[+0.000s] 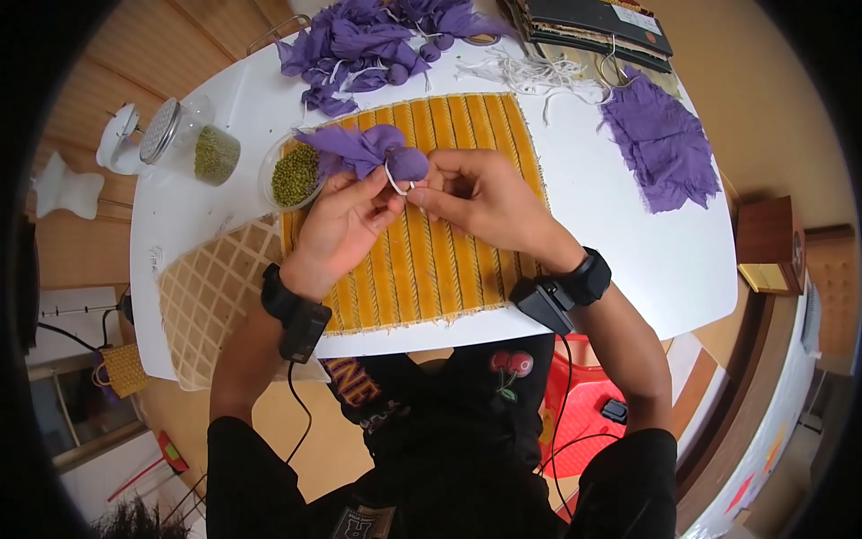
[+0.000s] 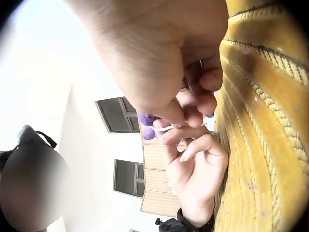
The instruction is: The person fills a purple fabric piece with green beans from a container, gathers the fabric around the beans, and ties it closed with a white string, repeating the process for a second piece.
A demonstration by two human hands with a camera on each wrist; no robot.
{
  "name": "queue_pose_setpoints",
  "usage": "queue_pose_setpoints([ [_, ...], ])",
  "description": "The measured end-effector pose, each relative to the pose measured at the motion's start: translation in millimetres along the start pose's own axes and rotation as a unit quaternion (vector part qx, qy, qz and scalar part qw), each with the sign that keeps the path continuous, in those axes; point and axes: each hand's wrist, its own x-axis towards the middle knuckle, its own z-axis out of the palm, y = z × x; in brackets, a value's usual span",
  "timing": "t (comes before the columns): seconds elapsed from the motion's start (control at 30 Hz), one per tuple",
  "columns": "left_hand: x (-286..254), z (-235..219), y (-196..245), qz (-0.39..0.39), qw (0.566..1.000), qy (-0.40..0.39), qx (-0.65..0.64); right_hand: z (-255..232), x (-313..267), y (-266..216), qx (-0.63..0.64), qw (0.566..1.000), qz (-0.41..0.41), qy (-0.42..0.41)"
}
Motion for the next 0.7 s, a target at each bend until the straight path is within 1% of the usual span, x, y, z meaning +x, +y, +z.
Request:
queue_pose_setpoints([
  [0.13,-0.1,2.3,0.4,0.007,1.0,-0.009,-0.019,0.2,1.4,4.3,0.022,1.0,-0.004,-0.011],
  [0.2,1.2,-0.2,-0.8,0.009,1.0,-0.004,-0.016,-0.7,1.8,5.3,-0.034,0.999,-0.015,0.008],
  [0.23,1.5,-1.1,-1.3,0.011,1.0,0.0,-0.014,2.2,1.8,4.6,-0.033,0.999,-0.015,0.007],
  [0.3,1.0,1.5,-0.6,0.005,1.0,0.007,-0.009,9.8,1.5,2.5,0.108,0.991,-0.04,0.068],
  [0.33,0.8,2.4,-0.3,0.0,1.0,0.012,-0.005,8.6,1.0,0.6,0.108,0.991,-0.04,0.068],
  [0.37,1.1,0.3,-0.7,-0.001,1.0,0.012,-0.004,6.2,0.0,-2.4,0.093,0.995,-0.027,0.026],
  [0.4,1.8,-3.6,-1.5,0.006,1.0,-0.01,-0.022,4.6,-0.7,-3.8,0.078,0.997,-0.013,-0.015],
  [0.43,2.2,-5.6,-2.0,0.012,0.999,-0.032,-0.039,3.9,-0.3,-2.4,0.078,0.997,-0.013,-0.015],
  [0.5,2.1,0.7,-0.1,0.014,0.999,-0.022,-0.041,2.3,1.9,2.0,0.042,0.999,0.033,-0.007],
  [0.6,2.5,3.2,-0.3,0.013,0.999,-0.006,-0.041,-2.2,2.7,6.3,0.04,0.999,0.027,0.014],
  [0.7,2.5,1.3,-2.5,0.012,0.999,-0.004,-0.04,-1.8,1.9,5.2,0.02,0.999,0.035,0.005],
])
